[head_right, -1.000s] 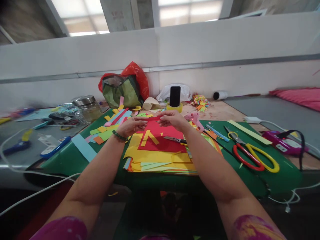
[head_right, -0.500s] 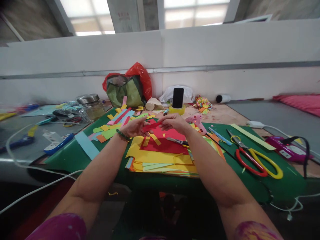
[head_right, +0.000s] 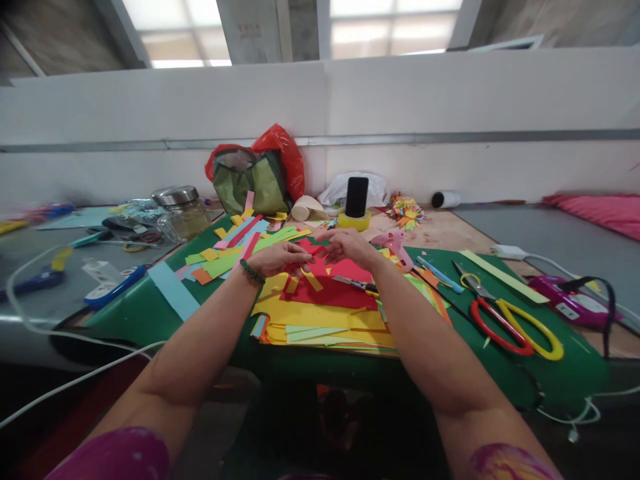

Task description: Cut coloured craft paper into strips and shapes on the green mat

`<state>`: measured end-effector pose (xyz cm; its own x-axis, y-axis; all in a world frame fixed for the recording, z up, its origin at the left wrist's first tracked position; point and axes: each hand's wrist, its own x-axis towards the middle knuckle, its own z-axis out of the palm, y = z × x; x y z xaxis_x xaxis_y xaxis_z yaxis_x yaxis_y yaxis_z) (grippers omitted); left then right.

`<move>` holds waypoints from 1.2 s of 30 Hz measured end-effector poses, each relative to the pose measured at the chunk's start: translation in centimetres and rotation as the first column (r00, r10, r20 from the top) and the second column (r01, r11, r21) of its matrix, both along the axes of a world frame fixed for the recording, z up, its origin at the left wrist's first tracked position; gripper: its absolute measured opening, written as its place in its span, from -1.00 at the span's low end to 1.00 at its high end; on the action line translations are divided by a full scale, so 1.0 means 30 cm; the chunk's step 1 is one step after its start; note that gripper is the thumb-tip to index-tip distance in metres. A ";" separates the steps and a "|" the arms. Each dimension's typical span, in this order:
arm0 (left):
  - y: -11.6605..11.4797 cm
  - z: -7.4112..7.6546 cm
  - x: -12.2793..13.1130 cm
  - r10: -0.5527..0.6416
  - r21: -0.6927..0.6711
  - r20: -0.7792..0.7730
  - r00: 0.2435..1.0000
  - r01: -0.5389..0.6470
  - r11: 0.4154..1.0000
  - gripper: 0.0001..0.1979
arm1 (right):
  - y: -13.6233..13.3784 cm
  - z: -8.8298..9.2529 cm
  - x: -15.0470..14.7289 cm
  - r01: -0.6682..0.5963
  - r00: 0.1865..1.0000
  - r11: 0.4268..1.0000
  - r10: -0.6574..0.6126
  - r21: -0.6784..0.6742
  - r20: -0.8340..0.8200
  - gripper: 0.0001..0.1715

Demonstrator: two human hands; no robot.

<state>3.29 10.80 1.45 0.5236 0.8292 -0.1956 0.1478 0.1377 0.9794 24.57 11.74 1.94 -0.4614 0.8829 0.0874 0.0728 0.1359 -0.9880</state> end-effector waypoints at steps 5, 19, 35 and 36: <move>-0.006 -0.005 0.012 0.012 0.053 -0.023 1.000 -0.010 0.999 -0.65 | -0.005 -0.012 -0.018 0.055 0.998 0.993 -0.058 0.104 0.030 -0.64; 0.008 0.003 -0.026 -0.104 -0.059 -0.078 0.992 0.099 0.993 -0.62 | -0.005 -0.005 -0.005 0.097 0.994 0.982 -0.103 0.164 0.028 -0.53; 0.006 -0.021 0.006 -0.132 0.003 -0.056 0.990 0.132 0.991 -0.67 | -0.024 -0.011 -0.032 -0.045 0.993 0.988 0.029 0.146 0.111 -0.60; 0.007 -0.022 0.006 -0.129 -0.005 -0.044 0.991 0.129 0.992 -0.69 | -0.025 -0.010 -0.031 -0.047 0.993 0.988 0.031 0.144 0.113 -0.60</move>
<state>3.48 11.00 0.80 0.6166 0.7552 -0.2226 0.2078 0.1166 0.9712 23.63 10.99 1.64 -0.5091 0.8455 0.1613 0.1715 0.2833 -0.9436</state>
